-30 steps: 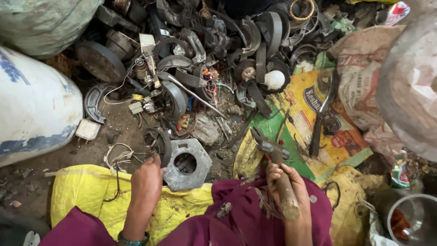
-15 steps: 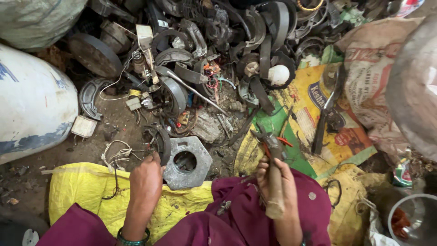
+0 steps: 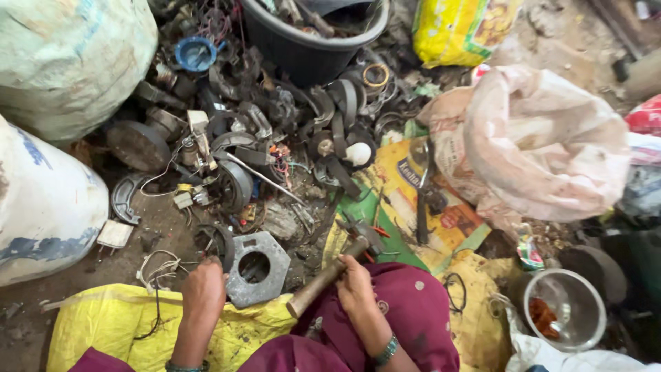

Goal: The person sits on the ground in a scrap yard and dismantles metal parts. They hold a metal component on a hexagonal stone anvil, grip and bend pieces with orange-handled pliers, then strike the parts with a hammer, working through pieces one at a time.

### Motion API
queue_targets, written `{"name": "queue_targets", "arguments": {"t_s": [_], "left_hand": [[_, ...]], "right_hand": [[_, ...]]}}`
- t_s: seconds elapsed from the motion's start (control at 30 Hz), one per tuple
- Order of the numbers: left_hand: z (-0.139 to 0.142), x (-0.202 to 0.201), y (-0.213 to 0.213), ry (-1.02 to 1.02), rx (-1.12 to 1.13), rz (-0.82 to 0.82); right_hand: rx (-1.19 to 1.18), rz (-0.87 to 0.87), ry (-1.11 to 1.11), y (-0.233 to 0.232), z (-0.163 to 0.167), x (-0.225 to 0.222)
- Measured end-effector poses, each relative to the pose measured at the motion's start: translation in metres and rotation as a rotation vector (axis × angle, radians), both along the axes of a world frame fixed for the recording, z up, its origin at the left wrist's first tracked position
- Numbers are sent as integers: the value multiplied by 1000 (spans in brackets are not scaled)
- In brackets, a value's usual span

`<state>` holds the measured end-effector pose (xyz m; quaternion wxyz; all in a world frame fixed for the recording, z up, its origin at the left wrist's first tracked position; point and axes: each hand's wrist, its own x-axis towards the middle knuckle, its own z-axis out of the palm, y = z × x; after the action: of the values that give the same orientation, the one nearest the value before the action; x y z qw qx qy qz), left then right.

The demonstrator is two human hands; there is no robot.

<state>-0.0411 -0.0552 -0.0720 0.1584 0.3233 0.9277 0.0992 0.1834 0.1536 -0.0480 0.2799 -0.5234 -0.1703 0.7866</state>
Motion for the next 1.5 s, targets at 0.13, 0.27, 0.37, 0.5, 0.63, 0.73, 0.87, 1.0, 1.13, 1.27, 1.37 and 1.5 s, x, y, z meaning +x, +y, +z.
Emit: {"name": "queue_targets", "arguments": {"t_s": [0.13, 0.27, 0.37, 0.5, 0.63, 0.73, 0.87, 1.0, 1.13, 1.27, 1.37, 1.5], "left_hand": [[1, -5, 10, 43, 45, 15], [14, -8, 20, 4, 94, 26], [26, -10, 25, 34, 138, 2], [39, -11, 28, 78, 179, -41], [50, -13, 30, 69, 230, -52], [58, -13, 32, 50, 248, -22], [67, -12, 31, 68, 275, -27], [74, -13, 33, 63, 213, -17], [79, -14, 34, 86, 232, -39], [82, -11, 35, 107, 254, -41], [85, -9, 34, 109, 271, -35], [92, -7, 33, 112, 273, -39]], "right_hand": [[144, 226, -83, -5, 27, -10], [649, 662, -237, -23, 58, -21], [1074, 1170, -849, -41, 73, -23], [1409, 1518, -1195, -59, 73, -15], [1804, 1545, -1228, -65, 66, -5], [1792, 1761, -1180, -67, 68, -4], [1605, 1864, -1016, -76, 78, -5], [1571, 1867, -1034, -88, 91, -5], [1514, 1824, -919, -89, 95, -3], [1423, 1977, -1078, -90, 94, -10], [1382, 2035, -1184, -97, 97, -20], [1339, 2063, -1307, -108, 105, -30]]}}
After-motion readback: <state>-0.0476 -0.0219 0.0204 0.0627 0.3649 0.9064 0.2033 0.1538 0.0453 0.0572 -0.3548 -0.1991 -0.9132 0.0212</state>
